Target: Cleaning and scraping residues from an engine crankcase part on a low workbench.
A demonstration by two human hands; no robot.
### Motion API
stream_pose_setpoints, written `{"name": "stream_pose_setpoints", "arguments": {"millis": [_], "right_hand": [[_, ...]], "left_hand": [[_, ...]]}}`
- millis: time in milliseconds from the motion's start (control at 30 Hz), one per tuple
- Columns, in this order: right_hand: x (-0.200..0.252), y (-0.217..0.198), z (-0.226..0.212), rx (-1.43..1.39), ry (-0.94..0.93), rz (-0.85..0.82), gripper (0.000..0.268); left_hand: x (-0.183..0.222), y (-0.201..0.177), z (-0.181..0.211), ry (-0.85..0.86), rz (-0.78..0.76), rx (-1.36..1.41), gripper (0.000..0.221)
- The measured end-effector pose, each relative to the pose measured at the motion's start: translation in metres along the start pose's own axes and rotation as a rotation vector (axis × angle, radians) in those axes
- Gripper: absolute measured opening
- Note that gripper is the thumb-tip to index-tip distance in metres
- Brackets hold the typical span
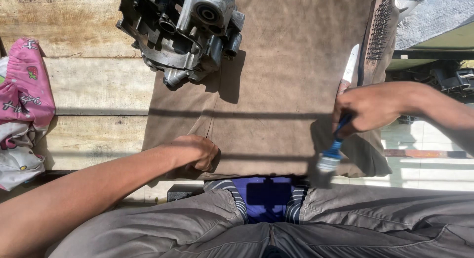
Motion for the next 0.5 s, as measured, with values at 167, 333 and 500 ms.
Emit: {"name": "stream_pose_setpoints", "arguments": {"millis": [167, 333, 500], "right_hand": [[-0.041, 0.019, 0.001, 0.096, -0.187, 0.246, 0.033], [-0.001, 0.001, 0.024, 0.534, 0.007, 0.183, 0.033], [0.011, -0.001, -0.010, 0.011, -0.165, 0.156, 0.021]], "left_hand": [[0.014, -0.008, 0.008, -0.026, 0.007, -0.122, 0.019], [-0.001, 0.002, 0.001, 0.024, 0.028, -0.005, 0.010], [-0.001, 0.002, 0.000, 0.055, 0.045, -0.094, 0.013]]}}
Point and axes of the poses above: each hand's wrist, its own x-axis away from the middle knuckle, its own y-axis out of the palm, z = x × y, the point moved 1 cm from there along -x, towards the middle knuckle, and after that the axes turned 11 degrees about -y, right-handed, at the moved point
